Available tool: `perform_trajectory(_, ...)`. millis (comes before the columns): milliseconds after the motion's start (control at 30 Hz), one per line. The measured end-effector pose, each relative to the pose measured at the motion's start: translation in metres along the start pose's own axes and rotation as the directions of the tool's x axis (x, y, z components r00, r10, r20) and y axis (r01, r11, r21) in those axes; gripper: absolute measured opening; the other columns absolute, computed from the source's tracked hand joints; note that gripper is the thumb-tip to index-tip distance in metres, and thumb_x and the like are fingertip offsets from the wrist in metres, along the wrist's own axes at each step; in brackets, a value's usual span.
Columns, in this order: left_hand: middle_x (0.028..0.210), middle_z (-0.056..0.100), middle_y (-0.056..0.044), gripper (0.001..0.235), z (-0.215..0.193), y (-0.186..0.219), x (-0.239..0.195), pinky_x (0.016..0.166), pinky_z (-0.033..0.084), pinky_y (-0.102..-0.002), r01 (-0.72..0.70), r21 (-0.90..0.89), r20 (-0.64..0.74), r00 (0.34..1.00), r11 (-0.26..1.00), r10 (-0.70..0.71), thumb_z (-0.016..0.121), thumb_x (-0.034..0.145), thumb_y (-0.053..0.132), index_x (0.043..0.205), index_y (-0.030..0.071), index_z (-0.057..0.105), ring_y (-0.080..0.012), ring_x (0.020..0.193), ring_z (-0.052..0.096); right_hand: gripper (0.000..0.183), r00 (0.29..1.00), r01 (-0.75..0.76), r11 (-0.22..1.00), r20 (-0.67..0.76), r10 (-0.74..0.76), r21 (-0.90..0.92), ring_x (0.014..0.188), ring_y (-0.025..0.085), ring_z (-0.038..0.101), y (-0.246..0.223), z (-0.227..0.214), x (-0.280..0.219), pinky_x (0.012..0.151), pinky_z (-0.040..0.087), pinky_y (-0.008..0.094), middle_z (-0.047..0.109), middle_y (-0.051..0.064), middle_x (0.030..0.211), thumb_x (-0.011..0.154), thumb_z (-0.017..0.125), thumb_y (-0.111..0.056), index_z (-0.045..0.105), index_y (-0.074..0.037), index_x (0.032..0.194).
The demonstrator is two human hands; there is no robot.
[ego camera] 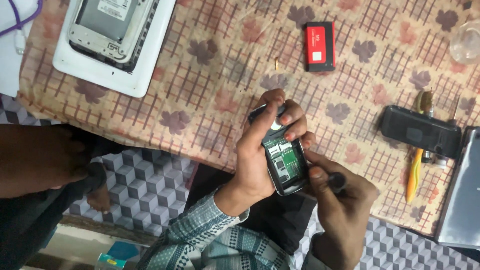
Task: The person disassembles a feature phone, removes the battery, and reassembles it. Then they disassemble a white smartphone, remove the motherboard, spray it with liquid, and clean it with a brush.
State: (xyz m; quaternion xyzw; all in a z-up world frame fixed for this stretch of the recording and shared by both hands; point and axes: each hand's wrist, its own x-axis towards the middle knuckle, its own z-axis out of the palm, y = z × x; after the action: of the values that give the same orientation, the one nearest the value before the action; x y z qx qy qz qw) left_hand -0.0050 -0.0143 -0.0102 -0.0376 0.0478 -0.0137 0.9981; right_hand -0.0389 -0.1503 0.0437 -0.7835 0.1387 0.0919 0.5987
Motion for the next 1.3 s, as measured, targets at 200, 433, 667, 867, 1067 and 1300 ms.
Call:
perform_trajectory(200,0.102,0.045,-0.001,0.029,0.006,0.001,0.002,0.082,0.043,-0.028,-0.032,-0.035,-0.003,0.999,0.999,0.032,0.057,0.108,0.041,0.128,0.02,0.051,-0.0096,0.089,0.046,0.023,0.998,-0.027,0.999,0.048,0.028,-0.03,0.073,0.021,0.076,-0.001,-0.011,0.005,0.067,0.068,0.032,0.075,0.017,0.089,0.094,0.065,0.002,0.071,0.012,0.114)
perform_trajectory(433,0.102,0.044,-0.002,0.011,0.005,0.004,0.0,0.081,0.042,-0.026,-0.013,-0.036,0.056,0.998,0.999,0.015,0.057,0.104,0.012,0.111,0.016,0.049,-0.0088,0.09,0.046,0.021,0.993,0.107,0.993,0.061,-0.103,-0.056,0.078,0.018,0.073,0.007,-0.012,-0.001,0.072,0.061,0.026,0.076,0.019,0.094,0.094,0.069,0.006,0.073,0.012,0.113)
perform_trajectory(667,0.101,0.041,-0.001,0.028,0.002,0.005,0.005,0.079,0.042,-0.025,0.009,-0.178,0.042,0.999,0.984,-0.002,0.049,0.084,-0.004,0.1,0.018,0.044,-0.0116,0.092,0.044,0.027,0.845,0.528,0.816,0.243,-0.477,-0.235,0.088,0.021,0.075,-0.005,-0.011,-0.007,0.074,0.061,0.023,0.071,0.024,0.113,0.081,0.077,-0.003,0.072,0.002,0.107)
perform_trajectory(867,0.109,0.043,-0.001,0.025,0.002,-0.006,0.009,0.081,0.044,-0.029,-0.083,-0.087,-0.04,0.996,0.993,0.079,0.054,0.096,-0.003,0.107,0.018,0.046,-0.012,0.094,0.045,0.025,0.584,0.716,0.352,0.242,-0.774,-0.603,0.055,0.014,0.061,0.006,-0.01,0.009,0.05,0.045,0.026,0.078,0.021,0.104,0.072,0.091,-0.013,0.082,-0.004,0.093)
perform_trajectory(1067,0.121,0.046,-0.007,0.014,0.013,-0.009,0.002,0.099,0.051,-0.04,-0.139,0.136,-0.012,0.99,0.981,0.142,0.054,0.111,0.018,0.122,0.014,0.046,-0.0184,0.11,0.052,0.022,0.506,0.751,0.304,0.216,-0.835,-0.587,0.074,0.016,0.073,0.004,-0.026,0.023,0.058,0.053,0.023,0.078,0.018,0.107,0.09,0.084,-0.006,0.078,-0.002,0.11)
perform_trajectory(1300,0.128,0.041,-0.006,0.029,0.015,-0.017,0.001,0.116,0.048,-0.056,-0.09,0.416,0.022,0.996,0.905,0.089,0.051,0.111,0.025,0.133,0.014,0.035,-0.0217,0.119,0.054,0.039,0.614,0.677,0.399,0.176,-0.77,-0.618,0.063,0.014,0.069,0.003,-0.039,0.032,0.059,0.053,0.024,0.079,0.017,0.093,0.069,0.089,-0.009,0.076,0.003,0.104)
